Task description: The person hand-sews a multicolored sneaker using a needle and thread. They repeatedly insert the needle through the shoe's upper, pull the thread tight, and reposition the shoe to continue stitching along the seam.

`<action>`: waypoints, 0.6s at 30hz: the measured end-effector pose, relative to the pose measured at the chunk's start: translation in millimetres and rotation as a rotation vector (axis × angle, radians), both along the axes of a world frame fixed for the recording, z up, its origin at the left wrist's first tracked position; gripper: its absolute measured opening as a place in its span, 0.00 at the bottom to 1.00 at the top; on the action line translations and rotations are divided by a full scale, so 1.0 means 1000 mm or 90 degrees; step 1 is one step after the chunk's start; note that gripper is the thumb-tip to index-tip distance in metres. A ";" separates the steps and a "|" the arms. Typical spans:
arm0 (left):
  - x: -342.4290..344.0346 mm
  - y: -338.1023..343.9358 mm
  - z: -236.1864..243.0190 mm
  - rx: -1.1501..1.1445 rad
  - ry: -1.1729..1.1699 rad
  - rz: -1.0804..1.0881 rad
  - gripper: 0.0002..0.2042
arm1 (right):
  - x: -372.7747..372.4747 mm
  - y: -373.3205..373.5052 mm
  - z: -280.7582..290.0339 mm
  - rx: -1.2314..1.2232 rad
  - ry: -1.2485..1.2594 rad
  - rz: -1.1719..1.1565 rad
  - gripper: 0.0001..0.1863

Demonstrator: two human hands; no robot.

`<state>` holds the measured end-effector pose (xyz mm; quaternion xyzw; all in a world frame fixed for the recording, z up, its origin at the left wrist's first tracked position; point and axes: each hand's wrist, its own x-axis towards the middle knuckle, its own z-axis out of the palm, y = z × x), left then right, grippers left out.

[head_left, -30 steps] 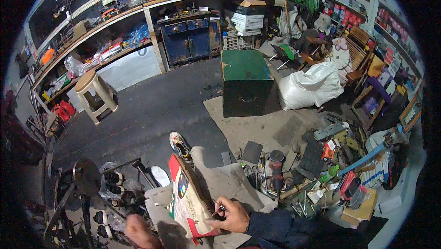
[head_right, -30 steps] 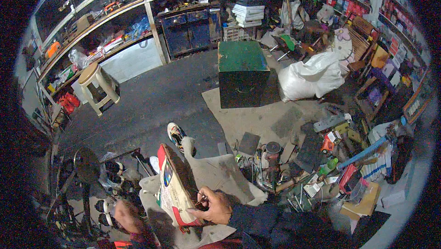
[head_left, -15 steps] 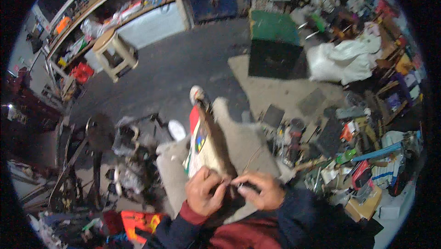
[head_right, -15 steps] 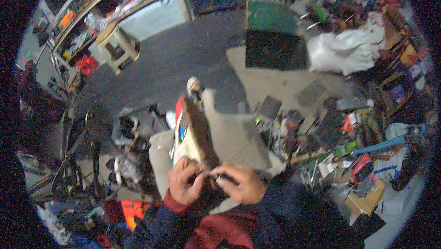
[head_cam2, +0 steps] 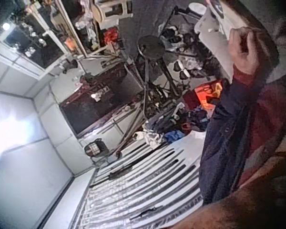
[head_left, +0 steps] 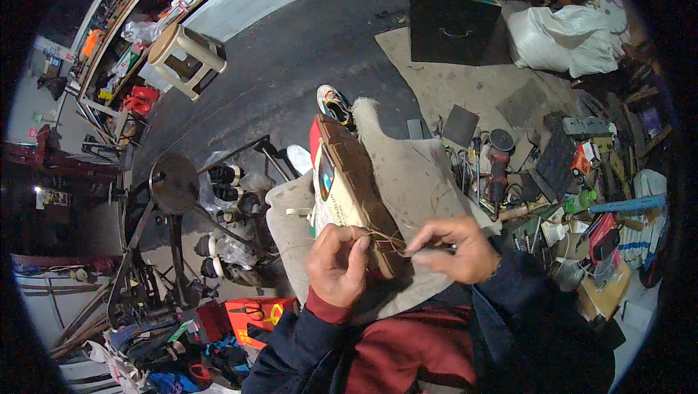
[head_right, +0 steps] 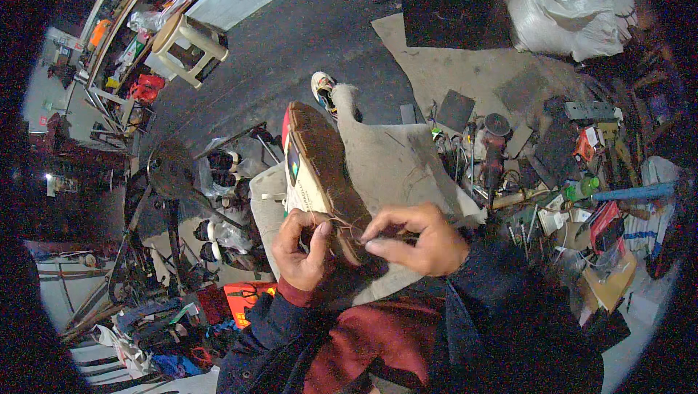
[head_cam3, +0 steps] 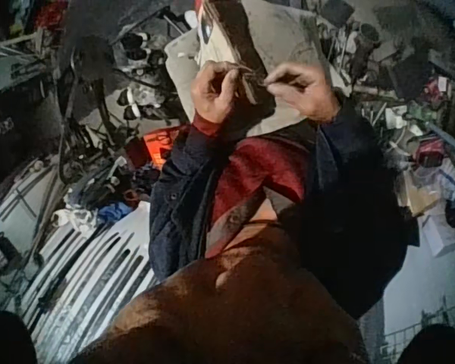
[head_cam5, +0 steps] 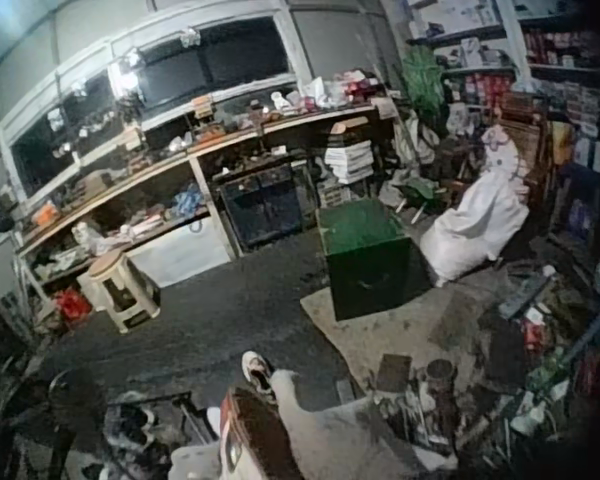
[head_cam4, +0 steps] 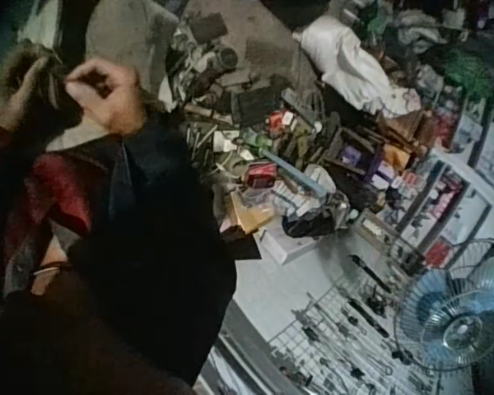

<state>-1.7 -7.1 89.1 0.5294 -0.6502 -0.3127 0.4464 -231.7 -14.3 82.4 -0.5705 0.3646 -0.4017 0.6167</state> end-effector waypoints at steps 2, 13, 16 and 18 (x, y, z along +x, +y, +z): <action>-0.001 0.000 0.001 0.006 -0.005 0.013 0.01 | -0.021 -0.016 0.002 0.075 -0.264 -0.121 0.09; 0.002 -0.003 0.000 0.026 0.027 -0.009 0.01 | -0.024 -0.030 -0.013 -0.004 -0.105 -0.448 0.22; 0.006 -0.003 0.000 0.032 0.026 -0.013 0.02 | 0.022 -0.010 -0.014 -0.013 0.125 -0.187 0.19; 0.007 -0.002 -0.001 0.014 0.027 -0.013 0.02 | 0.027 -0.011 -0.013 -0.009 0.198 -0.050 0.15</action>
